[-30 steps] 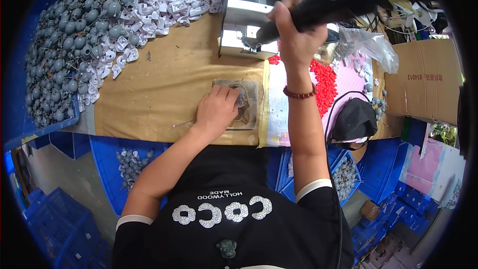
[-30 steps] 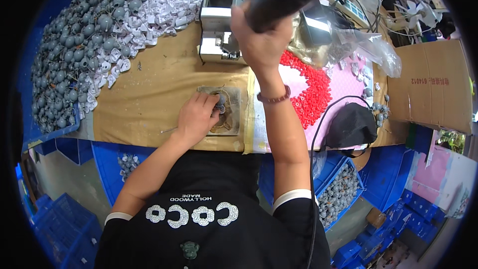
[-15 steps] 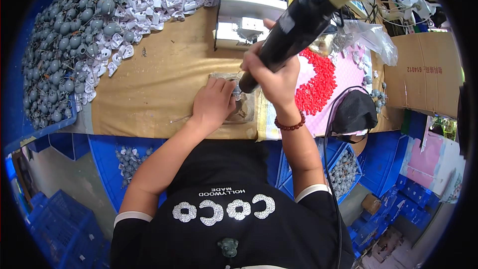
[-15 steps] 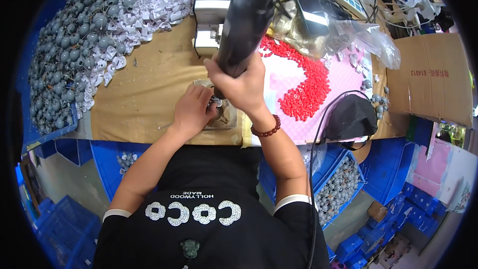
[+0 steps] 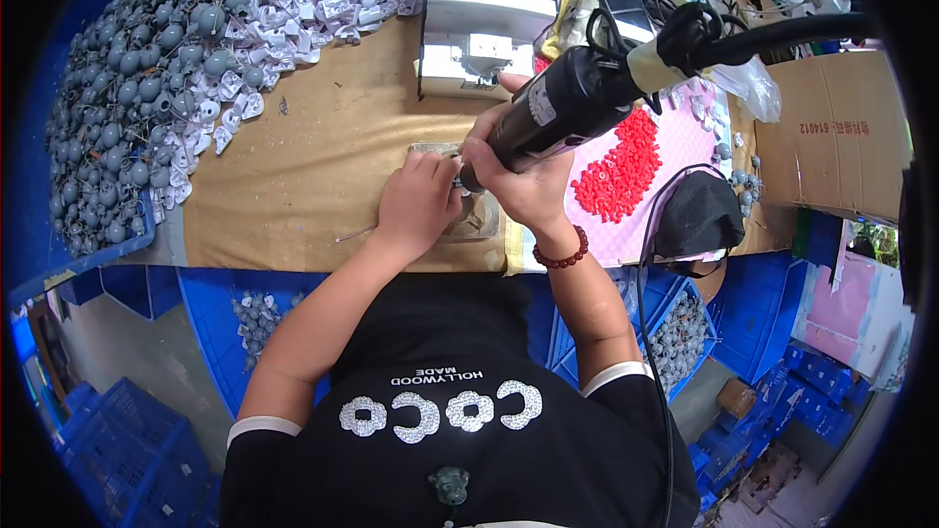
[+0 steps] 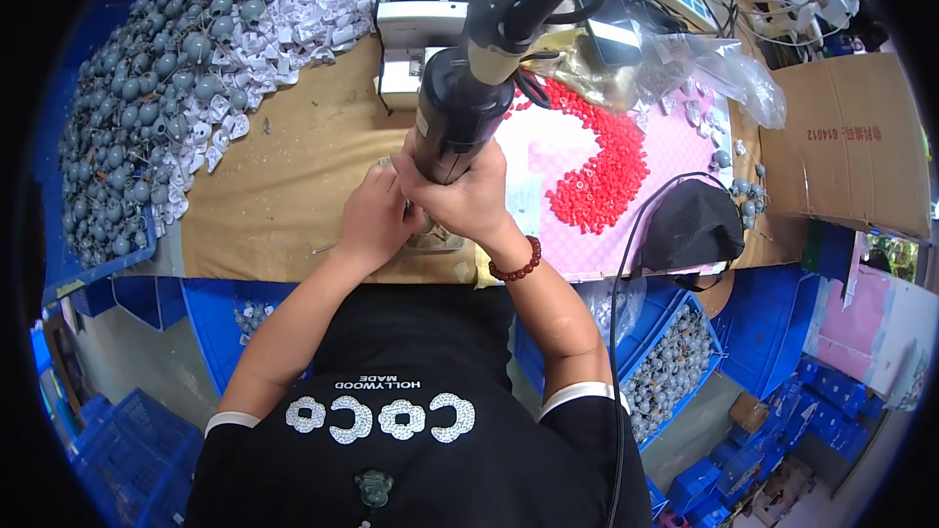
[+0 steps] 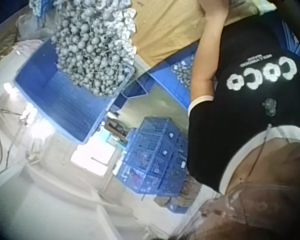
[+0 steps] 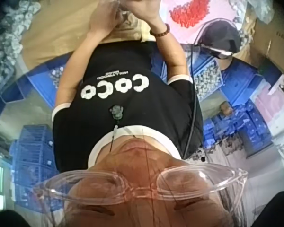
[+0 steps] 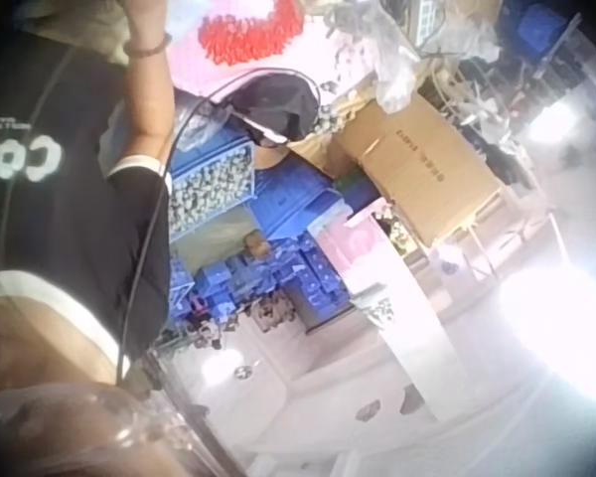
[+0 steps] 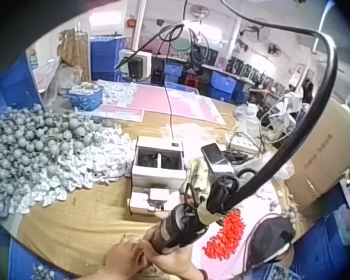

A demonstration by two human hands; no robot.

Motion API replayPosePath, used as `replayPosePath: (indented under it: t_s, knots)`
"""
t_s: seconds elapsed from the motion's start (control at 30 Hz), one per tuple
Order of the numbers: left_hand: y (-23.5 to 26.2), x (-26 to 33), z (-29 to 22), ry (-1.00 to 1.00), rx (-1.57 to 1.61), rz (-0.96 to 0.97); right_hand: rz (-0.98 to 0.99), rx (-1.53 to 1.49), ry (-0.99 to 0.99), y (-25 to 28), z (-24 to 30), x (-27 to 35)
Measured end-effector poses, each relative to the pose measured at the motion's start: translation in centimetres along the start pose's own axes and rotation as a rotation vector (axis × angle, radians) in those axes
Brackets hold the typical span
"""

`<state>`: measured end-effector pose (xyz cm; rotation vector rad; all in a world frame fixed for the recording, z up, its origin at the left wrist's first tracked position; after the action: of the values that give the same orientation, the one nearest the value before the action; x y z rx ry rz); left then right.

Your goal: Assembling small toy components into plastic spherical shells using a pneumatic assembly tool at a factory workstation.

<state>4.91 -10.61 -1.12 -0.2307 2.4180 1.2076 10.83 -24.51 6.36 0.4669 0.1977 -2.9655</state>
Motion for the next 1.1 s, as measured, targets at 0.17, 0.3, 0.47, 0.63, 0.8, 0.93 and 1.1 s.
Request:
replayPosePath:
  t_s: [0.17, 0.3, 0.47, 0.63, 0.8, 0.93, 1.1]
  knots:
    - [0.0, 0.0, 0.1, 0.0, -0.002, 0.003, 0.04, -0.005, 0.027, 0.1, 0.0, -0.1]
    - [0.0, 0.0, -0.1, 0.001, 0.019, -0.013, 0.059, -0.012, 0.004, 0.1, 0.3, -0.1]
    - [-0.2, 0.0, 0.2, 0.022, 0.094, -0.019, 0.13, 0.071, 0.043, 0.5, -0.6, 0.6]
    - [0.5, -0.8, -0.4, 0.036, 0.163, -0.055, 0.175, 0.112, 0.173, 0.4, -1.2, 1.2]
    - [0.0, -0.4, 0.2, 0.008, 0.152, -0.047, 0.171, 0.099, 0.169, 0.5, -1.5, 1.9]
    - [0.0, -0.4, 0.3, -0.03, 0.192, -0.077, 0.189, 0.077, 0.19, 0.6, -2.0, 2.2]
    - [-0.7, 0.0, 1.1, 0.0, 0.245, -0.062, 0.206, 0.001, 0.1, 0.2, -1.8, 2.3]
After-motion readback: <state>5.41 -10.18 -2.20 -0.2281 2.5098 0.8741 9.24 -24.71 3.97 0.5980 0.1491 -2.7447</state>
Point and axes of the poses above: each hand's wrist, its own x-axis away from the middle knuckle, its own y-axis out of the back of the hand, z = x × y, the point moved 1 cm from there along -x, towards the middle knuckle, and after that the axes turned 11 degrees about -z, right-handed, at the moved point
